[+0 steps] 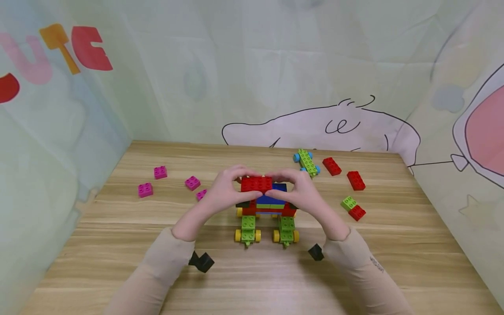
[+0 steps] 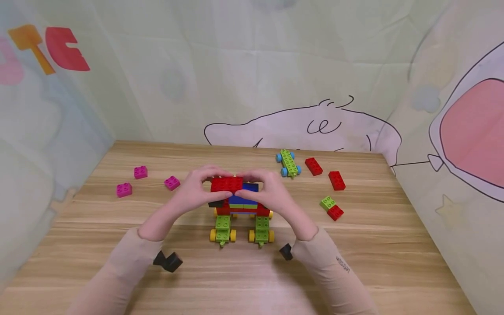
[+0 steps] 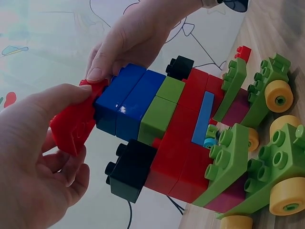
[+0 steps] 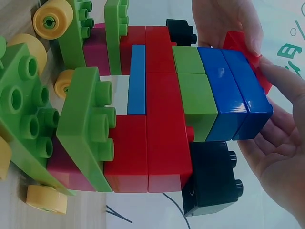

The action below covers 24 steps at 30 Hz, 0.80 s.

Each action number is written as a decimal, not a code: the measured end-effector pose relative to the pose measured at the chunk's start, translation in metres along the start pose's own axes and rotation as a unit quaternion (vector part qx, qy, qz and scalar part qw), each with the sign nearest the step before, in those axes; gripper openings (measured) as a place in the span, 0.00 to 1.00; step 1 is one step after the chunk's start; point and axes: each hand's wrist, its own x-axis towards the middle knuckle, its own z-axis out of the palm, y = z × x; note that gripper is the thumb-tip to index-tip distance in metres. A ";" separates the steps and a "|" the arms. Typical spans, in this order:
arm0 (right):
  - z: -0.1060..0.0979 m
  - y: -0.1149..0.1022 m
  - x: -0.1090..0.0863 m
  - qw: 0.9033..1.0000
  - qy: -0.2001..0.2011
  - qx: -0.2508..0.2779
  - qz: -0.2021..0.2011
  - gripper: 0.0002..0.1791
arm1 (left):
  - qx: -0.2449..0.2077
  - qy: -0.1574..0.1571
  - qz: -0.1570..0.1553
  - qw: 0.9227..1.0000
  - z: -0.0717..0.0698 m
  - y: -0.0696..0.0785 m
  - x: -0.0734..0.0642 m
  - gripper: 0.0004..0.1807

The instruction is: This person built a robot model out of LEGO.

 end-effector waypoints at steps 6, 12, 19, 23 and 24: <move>0.000 0.000 -0.001 1.000 0.000 0.004 0.013 0.21 | -0.003 -0.001 -0.005 1.000 -0.001 0.002 0.000 0.21; -0.001 0.001 -0.002 1.000 0.003 0.014 0.015 0.22 | 0.003 -0.001 -0.005 1.000 -0.001 0.006 0.000 0.22; -0.003 -0.003 -0.003 1.000 0.004 0.009 0.018 0.22 | -0.006 0.000 -0.010 1.000 -0.001 0.006 0.001 0.22; -0.003 -0.004 -0.003 1.000 0.001 0.007 0.020 0.22 | -0.013 -0.002 -0.010 1.000 -0.001 0.005 0.001 0.21; -0.003 -0.005 -0.003 1.000 0.000 0.006 0.020 0.22 | -0.014 -0.002 -0.010 1.000 0.000 0.005 0.001 0.21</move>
